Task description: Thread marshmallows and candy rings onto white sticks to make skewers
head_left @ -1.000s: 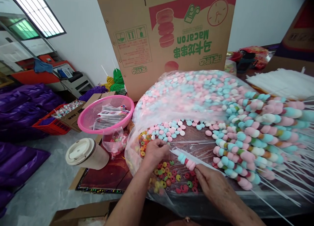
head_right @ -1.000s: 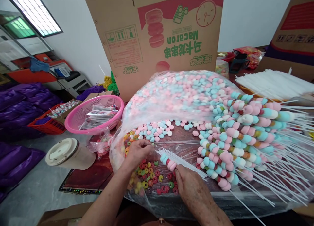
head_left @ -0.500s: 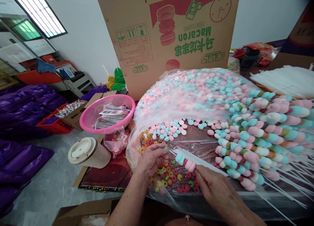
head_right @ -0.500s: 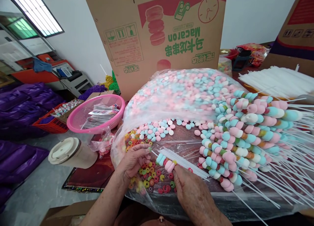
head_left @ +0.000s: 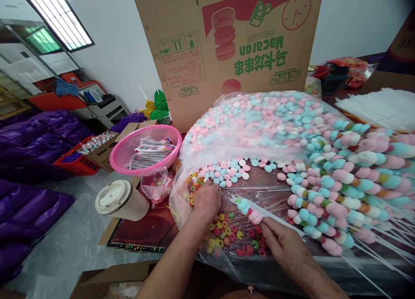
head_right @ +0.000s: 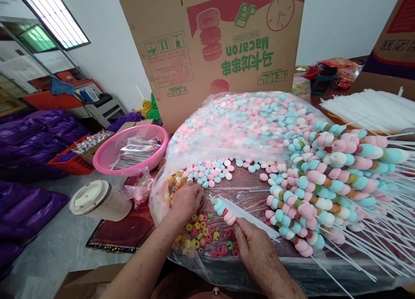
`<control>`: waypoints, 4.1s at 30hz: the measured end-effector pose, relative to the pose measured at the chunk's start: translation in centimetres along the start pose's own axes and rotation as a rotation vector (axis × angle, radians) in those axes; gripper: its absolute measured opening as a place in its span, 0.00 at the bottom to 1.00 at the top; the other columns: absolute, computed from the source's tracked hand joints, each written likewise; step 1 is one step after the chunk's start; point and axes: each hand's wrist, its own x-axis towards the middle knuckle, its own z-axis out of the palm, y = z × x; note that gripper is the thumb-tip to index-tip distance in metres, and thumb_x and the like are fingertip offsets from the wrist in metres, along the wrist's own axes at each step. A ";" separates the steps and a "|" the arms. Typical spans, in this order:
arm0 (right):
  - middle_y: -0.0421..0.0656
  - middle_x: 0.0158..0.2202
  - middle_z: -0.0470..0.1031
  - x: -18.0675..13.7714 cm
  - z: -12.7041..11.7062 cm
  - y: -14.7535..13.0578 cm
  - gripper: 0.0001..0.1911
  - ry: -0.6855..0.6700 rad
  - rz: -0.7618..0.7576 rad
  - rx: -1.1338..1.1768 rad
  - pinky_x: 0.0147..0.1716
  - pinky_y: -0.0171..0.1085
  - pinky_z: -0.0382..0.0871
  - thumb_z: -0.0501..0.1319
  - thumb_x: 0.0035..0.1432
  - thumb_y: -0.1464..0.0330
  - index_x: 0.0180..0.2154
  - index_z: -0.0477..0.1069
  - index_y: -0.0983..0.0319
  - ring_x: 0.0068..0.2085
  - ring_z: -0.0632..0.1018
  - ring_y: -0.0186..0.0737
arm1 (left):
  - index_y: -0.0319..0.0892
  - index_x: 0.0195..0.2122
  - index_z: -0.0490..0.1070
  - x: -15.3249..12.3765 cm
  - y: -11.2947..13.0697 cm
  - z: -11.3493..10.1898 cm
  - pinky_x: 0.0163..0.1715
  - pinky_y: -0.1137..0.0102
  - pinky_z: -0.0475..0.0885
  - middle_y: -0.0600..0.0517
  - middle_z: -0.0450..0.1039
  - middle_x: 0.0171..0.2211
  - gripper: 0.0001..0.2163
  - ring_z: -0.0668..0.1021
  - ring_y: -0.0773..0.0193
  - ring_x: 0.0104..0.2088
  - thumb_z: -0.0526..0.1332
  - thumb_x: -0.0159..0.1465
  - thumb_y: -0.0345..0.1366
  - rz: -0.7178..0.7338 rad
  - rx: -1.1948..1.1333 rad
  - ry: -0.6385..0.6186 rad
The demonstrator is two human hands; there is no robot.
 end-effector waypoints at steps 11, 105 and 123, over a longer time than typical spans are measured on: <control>0.41 0.23 0.73 0.4 0.0 0.2 0.19 -0.050 0.022 -0.048 0.26 0.34 0.61 0.42 0.61 0.63 0.31 0.69 0.60 0.26 0.72 0.38 | 0.41 0.33 0.72 -1.0 -0.7 0.3 0.30 0.73 0.66 0.53 0.73 0.25 0.12 0.74 0.66 0.27 0.49 0.60 0.36 0.013 -0.110 -0.032; 0.29 0.16 0.57 5.3 0.6 -2.0 0.16 -0.148 0.307 1.199 0.12 0.27 0.37 0.64 0.44 0.58 0.27 0.63 0.62 0.13 0.47 0.20 | 0.41 0.33 0.71 -2.2 0.3 -0.7 0.39 0.64 0.65 0.45 0.71 0.37 0.08 0.72 0.57 0.39 0.52 0.58 0.31 0.024 0.035 0.027; 0.30 0.13 0.53 4.4 0.3 -4.7 0.16 -0.061 0.282 1.058 0.14 0.28 0.47 0.61 0.46 0.55 0.27 0.66 0.61 0.16 0.53 0.25 | 0.37 0.38 0.73 -5.3 4.0 -1.7 0.35 0.72 0.70 0.48 0.76 0.33 0.16 0.75 0.65 0.33 0.67 0.48 0.36 -0.100 -1.522 -0.258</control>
